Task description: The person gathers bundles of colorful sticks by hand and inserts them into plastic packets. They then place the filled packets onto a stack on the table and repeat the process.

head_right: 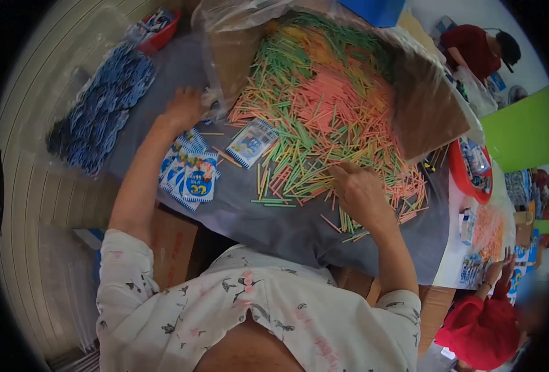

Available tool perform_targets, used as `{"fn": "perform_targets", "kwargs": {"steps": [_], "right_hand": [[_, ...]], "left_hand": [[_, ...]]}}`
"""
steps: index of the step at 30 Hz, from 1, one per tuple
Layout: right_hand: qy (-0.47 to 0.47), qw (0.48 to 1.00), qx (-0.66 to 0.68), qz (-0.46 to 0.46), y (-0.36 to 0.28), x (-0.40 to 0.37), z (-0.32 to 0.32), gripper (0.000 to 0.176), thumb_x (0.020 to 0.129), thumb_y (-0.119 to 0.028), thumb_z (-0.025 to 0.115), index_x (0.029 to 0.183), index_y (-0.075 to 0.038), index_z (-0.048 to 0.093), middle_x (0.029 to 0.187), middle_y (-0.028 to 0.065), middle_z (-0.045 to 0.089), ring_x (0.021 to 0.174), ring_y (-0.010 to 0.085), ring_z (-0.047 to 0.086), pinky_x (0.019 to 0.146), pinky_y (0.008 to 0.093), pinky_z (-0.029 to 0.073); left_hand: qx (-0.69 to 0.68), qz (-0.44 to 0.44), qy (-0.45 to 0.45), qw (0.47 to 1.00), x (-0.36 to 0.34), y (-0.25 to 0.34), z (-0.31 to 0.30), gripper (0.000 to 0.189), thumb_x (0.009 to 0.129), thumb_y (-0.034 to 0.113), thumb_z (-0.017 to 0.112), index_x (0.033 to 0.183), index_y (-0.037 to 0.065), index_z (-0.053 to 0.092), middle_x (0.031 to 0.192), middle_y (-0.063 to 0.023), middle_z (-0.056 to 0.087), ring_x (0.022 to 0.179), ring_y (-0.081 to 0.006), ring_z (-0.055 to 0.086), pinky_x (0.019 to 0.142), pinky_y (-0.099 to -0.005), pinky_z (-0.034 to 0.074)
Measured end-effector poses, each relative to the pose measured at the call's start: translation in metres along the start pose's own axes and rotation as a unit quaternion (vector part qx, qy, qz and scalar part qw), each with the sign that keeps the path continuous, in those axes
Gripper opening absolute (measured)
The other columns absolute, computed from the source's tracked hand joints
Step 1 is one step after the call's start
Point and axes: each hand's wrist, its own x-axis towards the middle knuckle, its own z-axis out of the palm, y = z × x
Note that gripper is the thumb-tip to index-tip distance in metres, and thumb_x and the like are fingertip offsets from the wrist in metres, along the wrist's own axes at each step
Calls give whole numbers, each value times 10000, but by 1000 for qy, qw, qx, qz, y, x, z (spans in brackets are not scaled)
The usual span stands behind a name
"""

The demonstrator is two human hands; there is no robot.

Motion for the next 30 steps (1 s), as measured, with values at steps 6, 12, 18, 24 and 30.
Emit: {"fn": "perform_targets", "kwargs": {"steps": [6, 12, 18, 24, 30], "right_hand": [[42, 998, 35, -18, 5, 31, 19, 138, 844, -102, 604, 965, -52, 646, 939, 128, 653, 856, 304, 635, 757, 445, 455], [187, 972, -141, 20, 69, 103, -2, 128, 823, -59, 622, 947, -48, 651, 920, 136, 599, 880, 336, 597, 700, 440, 450], [150, 910, -387, -16, 96, 192, 16, 172, 821, -151, 592, 934, -79, 700, 1068, 152, 619, 1013, 318, 618, 846, 521, 480], [-5, 953, -299, 51, 99, 219, 21, 217, 844, -126, 541, 990, -48, 681, 1000, 161, 684, 928, 340, 675, 822, 532, 504], [122, 973, -192, 33, 108, 212, 13, 248, 843, -140, 548, 1051, -21, 615, 928, 213, 690, 864, 389, 668, 761, 501, 517]], "left_hand": [[95, 249, -156, 951, 42, -18, 15, 169, 812, 124, 609, 904, 11, 695, 973, -167, 647, 988, -346, 613, 756, -439, 535], [43, 145, -56, 987, 17, 30, -67, 249, 733, 285, 755, 820, 54, 722, 837, -117, 641, 876, -295, 620, 725, -404, 525], [-136, 99, -31, 985, -63, 143, -50, 273, 753, 226, 737, 835, -30, 684, 960, -150, 600, 975, -313, 573, 734, -400, 532], [-91, 66, -28, 993, -78, 160, -19, 191, 718, 21, 613, 875, -81, 647, 938, -169, 579, 917, -330, 569, 672, -357, 552], [-184, 57, 86, 977, -74, 162, -24, 148, 715, 41, 593, 832, -49, 603, 855, -183, 601, 816, -324, 595, 645, -366, 550]]}}
